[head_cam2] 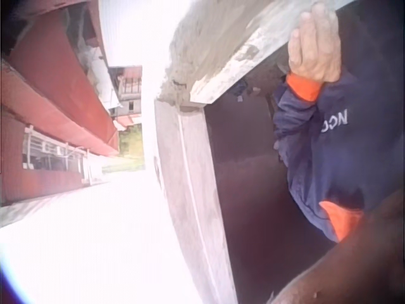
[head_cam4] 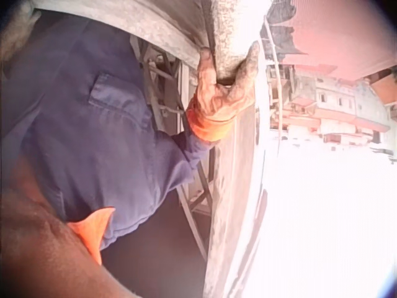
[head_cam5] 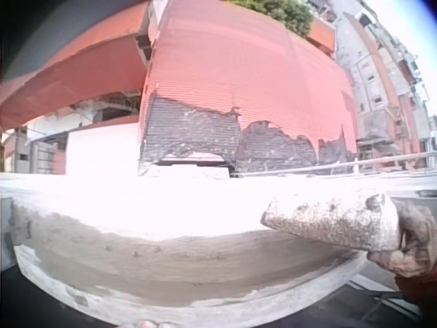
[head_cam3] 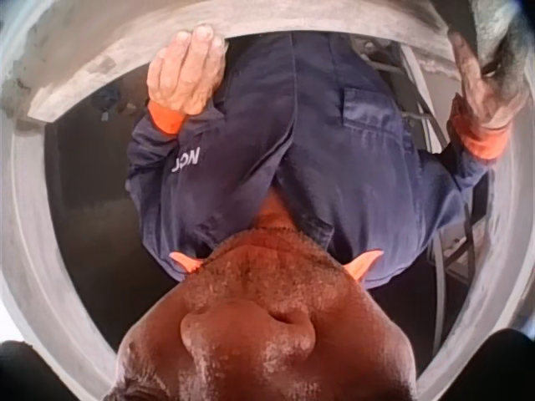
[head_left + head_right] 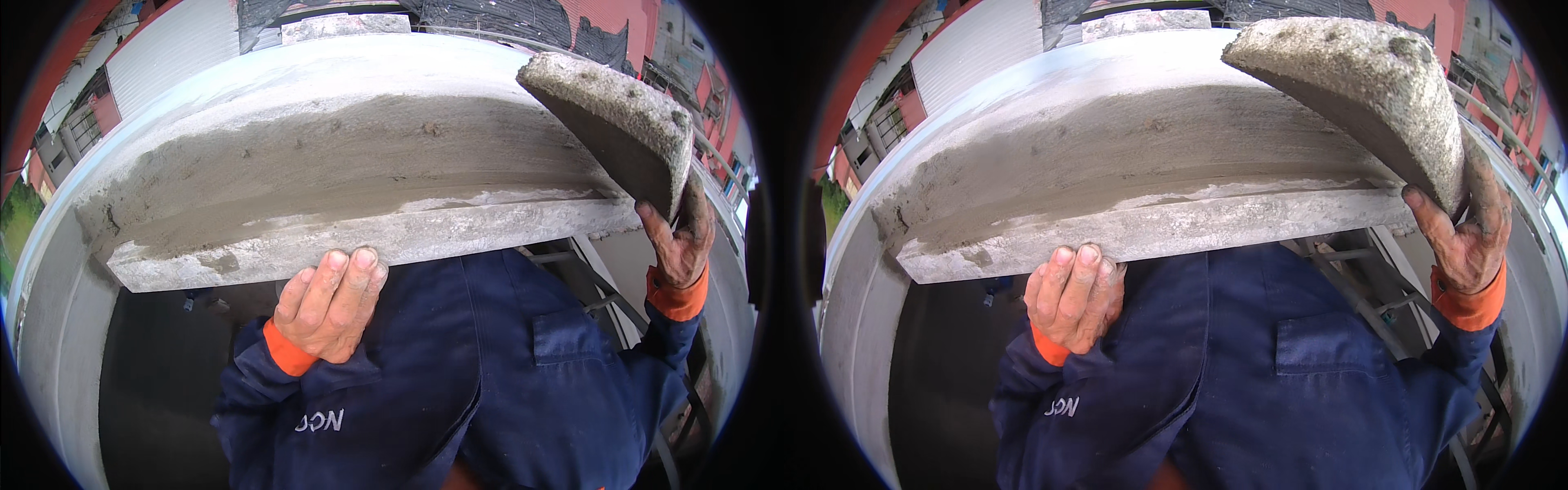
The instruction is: The person applies mortar to a concrete edge using a trowel and smooths it with a wooden block.
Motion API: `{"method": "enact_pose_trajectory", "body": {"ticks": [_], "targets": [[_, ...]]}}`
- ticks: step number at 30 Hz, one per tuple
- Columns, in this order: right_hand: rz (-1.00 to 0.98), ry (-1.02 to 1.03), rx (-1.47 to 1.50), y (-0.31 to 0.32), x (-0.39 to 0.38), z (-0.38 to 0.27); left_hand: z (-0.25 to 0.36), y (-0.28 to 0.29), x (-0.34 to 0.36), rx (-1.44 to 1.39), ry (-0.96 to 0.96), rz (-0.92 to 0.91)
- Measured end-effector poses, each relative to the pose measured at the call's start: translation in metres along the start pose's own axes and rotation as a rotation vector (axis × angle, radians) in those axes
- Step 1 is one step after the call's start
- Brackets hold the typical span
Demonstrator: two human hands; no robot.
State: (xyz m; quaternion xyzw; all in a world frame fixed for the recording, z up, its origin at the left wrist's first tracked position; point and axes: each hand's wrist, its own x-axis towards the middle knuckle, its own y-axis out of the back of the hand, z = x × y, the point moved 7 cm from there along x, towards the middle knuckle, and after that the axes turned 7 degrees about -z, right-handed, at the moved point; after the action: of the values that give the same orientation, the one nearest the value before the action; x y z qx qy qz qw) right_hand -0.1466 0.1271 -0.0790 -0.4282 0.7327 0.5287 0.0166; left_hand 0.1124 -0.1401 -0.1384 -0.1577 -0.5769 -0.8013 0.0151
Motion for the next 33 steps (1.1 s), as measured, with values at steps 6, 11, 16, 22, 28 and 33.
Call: {"method": "enact_pose_trajectory", "body": {"ticks": [6,11,16,22,28,33], "targets": [[-0.068,0.243,-0.113,-0.014,0.025,-0.039,0.001,0.002,-0.002,-0.006,0.062,-0.006],[-0.113,0.216,-0.013,-0.017,0.025,-0.027,0.001,0.011,0.014,-0.041,0.080,0.042],[-0.046,0.282,-0.016,-0.017,0.042,-0.068,-0.001,0.020,0.011,-0.094,0.126,0.111],[-0.010,0.624,0.044,-0.026,0.098,-0.212,-0.008,0.023,0.007,-0.154,0.110,0.149],[0.088,0.673,-0.012,-0.035,0.117,-0.236,-0.009,0.016,0.013,-0.292,0.098,0.234],[0.059,0.606,0.059,-0.039,0.103,-0.246,-0.021,0.040,0.002,-0.219,0.159,0.459]]}}
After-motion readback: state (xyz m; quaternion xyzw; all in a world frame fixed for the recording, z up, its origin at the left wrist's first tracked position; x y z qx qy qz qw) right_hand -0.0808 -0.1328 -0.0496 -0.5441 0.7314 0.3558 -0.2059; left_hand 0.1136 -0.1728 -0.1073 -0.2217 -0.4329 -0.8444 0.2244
